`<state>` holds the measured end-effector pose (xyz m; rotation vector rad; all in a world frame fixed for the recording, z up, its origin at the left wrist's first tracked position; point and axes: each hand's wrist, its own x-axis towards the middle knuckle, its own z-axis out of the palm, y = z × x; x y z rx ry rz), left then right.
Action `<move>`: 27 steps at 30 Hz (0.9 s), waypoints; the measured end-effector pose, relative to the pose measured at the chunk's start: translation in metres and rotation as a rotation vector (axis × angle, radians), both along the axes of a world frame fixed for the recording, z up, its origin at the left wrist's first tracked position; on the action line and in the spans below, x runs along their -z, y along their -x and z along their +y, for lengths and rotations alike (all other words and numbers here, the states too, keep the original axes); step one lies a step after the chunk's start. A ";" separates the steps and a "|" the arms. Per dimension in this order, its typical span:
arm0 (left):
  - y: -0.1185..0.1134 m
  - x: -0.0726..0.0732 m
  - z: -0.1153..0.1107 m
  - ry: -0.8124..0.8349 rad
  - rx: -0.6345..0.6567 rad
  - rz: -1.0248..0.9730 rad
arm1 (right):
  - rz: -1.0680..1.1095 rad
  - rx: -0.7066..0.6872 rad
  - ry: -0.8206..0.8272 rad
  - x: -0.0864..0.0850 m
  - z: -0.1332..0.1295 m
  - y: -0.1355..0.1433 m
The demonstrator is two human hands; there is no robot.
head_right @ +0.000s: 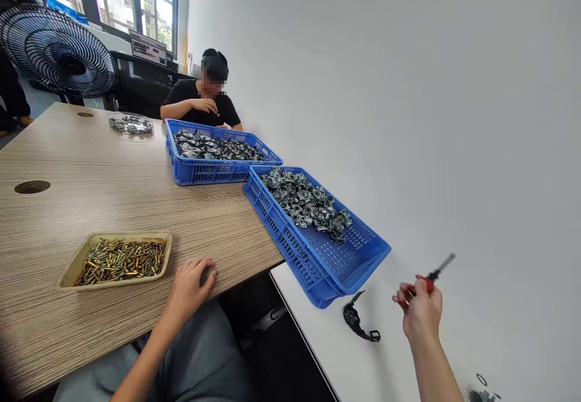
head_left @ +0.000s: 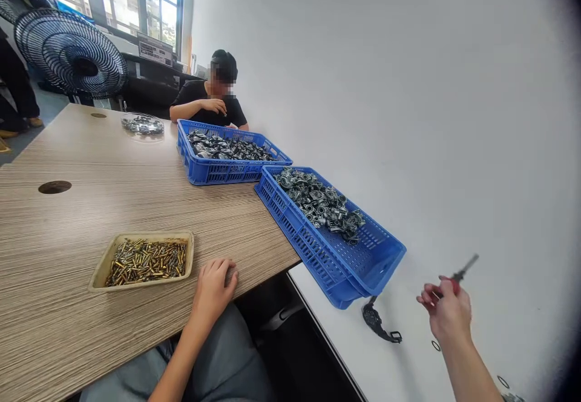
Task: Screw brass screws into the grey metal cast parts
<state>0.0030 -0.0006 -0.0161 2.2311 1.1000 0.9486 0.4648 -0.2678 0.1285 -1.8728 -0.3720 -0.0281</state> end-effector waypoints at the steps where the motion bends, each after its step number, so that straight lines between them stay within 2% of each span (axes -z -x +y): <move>1: 0.000 0.000 0.000 0.004 0.002 0.001 | 0.010 -0.032 -0.020 -0.010 0.009 0.002; 3: 0.000 -0.001 0.000 0.009 0.000 0.001 | 0.026 -0.146 0.136 -0.027 0.027 0.005; 6: -0.001 -0.001 0.000 0.015 -0.003 0.003 | -0.027 -0.393 0.543 -0.041 0.055 0.007; 9: -0.001 -0.001 0.000 0.022 -0.001 0.010 | -0.148 -0.598 0.848 -0.036 0.087 0.008; 11: 0.000 -0.001 0.000 0.023 0.000 0.011 | -0.206 -0.633 0.946 -0.027 0.112 0.009; 15: 0.000 -0.001 -0.001 0.023 -0.003 0.004 | -0.271 -0.686 1.008 -0.004 0.159 0.009; 18: 0.000 -0.002 -0.001 0.028 -0.003 -0.006 | -0.279 -0.730 1.014 0.010 0.185 0.010; 22: -0.001 -0.002 -0.002 0.039 -0.007 -0.009 | -0.258 -0.799 0.994 0.023 0.204 0.016; 27: 0.000 -0.003 -0.002 0.060 -0.001 -0.007 | -0.244 -0.890 0.946 0.033 0.213 0.030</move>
